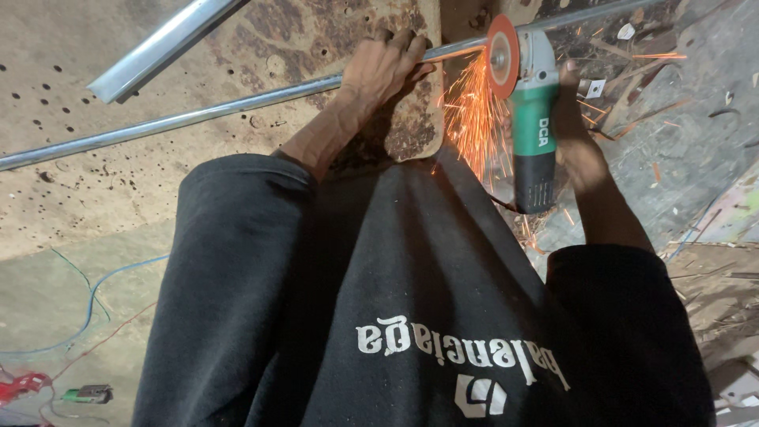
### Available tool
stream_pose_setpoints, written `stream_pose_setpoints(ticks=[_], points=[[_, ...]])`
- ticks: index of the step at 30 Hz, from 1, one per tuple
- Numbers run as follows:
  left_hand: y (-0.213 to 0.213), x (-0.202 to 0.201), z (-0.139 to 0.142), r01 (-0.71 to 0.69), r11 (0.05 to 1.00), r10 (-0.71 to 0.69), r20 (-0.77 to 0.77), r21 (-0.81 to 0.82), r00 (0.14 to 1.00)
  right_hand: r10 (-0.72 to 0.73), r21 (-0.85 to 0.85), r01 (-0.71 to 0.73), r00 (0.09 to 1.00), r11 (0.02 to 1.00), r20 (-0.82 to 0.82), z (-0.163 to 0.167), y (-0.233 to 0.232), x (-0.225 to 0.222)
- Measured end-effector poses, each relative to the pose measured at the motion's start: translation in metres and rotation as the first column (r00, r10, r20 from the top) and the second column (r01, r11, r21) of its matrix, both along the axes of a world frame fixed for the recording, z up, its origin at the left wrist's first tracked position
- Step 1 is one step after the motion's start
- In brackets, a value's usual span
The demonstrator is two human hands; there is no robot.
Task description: The person uses an angle grinder to cut several long metal rods into shorter pieces on a wooden workbench. They repeatedly position the rods, cut them, and then inspect the cut ends before moving to the next piece.
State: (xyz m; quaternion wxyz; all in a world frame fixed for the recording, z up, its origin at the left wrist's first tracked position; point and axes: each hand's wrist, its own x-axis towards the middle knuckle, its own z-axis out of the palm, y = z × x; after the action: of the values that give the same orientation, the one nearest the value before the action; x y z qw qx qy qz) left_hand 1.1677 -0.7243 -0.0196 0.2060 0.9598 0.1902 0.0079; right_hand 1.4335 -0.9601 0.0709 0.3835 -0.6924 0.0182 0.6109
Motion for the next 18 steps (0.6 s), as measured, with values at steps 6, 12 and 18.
stream_pose_setpoints(ticks=[6,12,18], points=[[0.003,0.002,0.002,-0.002,1.000,0.001,-0.044,-0.025,0.999,0.027,0.010,-0.026,0.991,1.000,-0.130,0.004,0.001,-0.007],[0.003,0.002,-0.005,0.004,1.000,-0.004,0.001,0.015,1.000,0.114,-0.031,-0.113,0.991,0.993,0.065,0.006,0.004,-0.014],[0.005,0.001,-0.012,0.014,1.000,-0.014,-0.025,-0.003,1.000,0.025,-0.084,-0.027,0.999,0.996,-0.026,0.001,0.004,-0.014]])
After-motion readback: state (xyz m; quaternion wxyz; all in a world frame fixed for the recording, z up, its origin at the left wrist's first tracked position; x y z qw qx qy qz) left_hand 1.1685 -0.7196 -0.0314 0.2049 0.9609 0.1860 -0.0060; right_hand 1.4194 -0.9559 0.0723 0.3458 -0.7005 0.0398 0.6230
